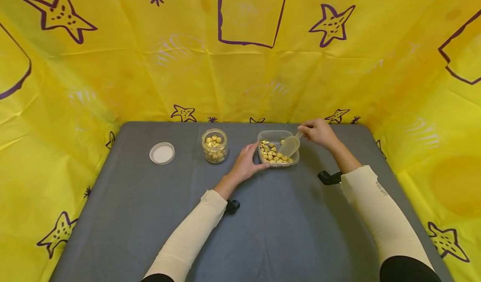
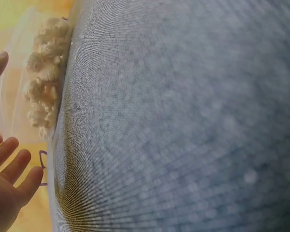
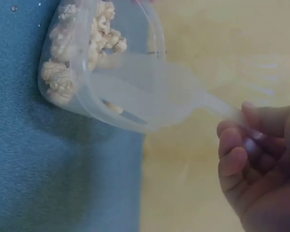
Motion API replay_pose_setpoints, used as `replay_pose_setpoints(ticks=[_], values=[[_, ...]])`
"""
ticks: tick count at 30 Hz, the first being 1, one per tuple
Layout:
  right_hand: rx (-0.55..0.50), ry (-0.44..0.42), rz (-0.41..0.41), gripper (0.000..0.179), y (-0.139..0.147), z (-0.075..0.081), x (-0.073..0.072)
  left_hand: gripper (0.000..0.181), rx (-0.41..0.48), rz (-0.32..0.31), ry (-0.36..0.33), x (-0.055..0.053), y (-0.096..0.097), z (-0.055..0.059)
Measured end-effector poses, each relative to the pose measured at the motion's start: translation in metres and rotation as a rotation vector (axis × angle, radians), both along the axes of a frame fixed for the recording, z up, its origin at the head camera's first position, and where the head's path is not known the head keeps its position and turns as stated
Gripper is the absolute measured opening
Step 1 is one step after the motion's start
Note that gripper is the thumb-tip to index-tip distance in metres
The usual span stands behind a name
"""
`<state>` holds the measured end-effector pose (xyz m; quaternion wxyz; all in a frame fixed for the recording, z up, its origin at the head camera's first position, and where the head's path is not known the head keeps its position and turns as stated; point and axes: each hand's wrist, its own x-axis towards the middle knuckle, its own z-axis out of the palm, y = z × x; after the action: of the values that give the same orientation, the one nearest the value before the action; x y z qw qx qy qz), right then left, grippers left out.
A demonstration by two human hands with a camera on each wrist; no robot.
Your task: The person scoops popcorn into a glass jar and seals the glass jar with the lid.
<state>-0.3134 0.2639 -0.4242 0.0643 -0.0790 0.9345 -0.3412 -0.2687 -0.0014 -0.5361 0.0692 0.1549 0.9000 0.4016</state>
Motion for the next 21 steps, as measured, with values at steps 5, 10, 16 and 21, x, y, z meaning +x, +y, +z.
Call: replay_pose_setpoints(ticks=[5, 10, 16, 21], values=[[-0.182, -0.176, -0.131, 0.035, 0.008, -0.011, 0.003, 0.091, 0.001, 0.004, 0.000, 0.000, 0.000, 0.000], [-0.421, -0.254, -0.294, 0.040, 0.007, -0.029, 0.013, 0.091, -0.006, -0.004, 0.010, 0.000, 0.001, -0.001], [-0.597, -0.230, -0.350, 0.039, 0.004, -0.046, 0.020, 0.091, -0.002, -0.003, 0.037, 0.000, 0.000, 0.000], [-0.705, -0.286, -0.308, 0.019, 0.004, -0.058, 0.025, 0.090, 0.005, -0.003, 0.028, 0.000, 0.000, 0.001]])
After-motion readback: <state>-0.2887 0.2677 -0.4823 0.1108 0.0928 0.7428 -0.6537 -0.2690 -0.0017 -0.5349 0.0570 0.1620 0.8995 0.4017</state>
